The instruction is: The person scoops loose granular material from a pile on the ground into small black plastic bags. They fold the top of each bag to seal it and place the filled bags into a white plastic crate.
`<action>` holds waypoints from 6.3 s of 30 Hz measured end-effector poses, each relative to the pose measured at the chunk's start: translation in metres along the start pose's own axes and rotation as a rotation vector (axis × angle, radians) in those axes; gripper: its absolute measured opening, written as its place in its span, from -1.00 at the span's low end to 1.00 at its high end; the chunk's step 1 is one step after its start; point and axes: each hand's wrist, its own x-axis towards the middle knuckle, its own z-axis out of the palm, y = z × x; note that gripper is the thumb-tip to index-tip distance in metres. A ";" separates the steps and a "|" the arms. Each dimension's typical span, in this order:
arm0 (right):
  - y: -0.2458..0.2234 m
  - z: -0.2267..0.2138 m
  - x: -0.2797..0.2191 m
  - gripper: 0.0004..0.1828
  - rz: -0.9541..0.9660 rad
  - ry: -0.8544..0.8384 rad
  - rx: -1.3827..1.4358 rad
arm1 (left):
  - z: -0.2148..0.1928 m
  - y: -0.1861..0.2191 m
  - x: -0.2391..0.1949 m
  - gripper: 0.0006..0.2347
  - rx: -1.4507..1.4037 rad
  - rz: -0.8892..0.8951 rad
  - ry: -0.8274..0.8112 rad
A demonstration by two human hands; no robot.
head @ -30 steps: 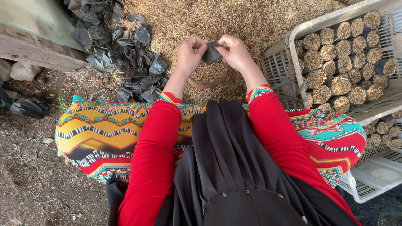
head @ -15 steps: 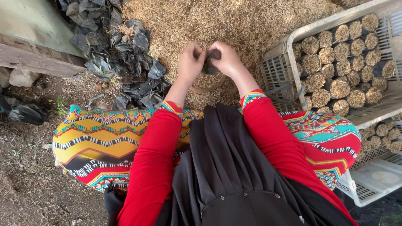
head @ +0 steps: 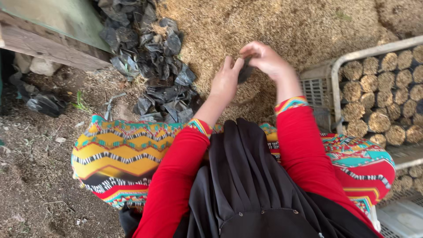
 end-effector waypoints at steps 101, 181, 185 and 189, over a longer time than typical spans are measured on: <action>0.003 -0.003 -0.041 -0.51 -0.142 0.113 -0.200 | 0.025 -0.037 0.019 -0.80 -0.189 -0.202 0.301; 0.066 -0.032 0.038 -0.42 0.748 0.336 -0.119 | 0.013 -0.019 0.035 -0.85 -0.302 -0.125 0.068; -0.013 -0.045 0.000 -0.50 0.613 0.253 -0.089 | 0.014 -0.023 0.028 -0.66 -0.402 -0.088 0.134; -0.087 -0.048 -0.024 -0.53 0.371 0.078 -0.350 | 0.021 -0.022 0.031 -0.66 -0.456 -0.073 0.236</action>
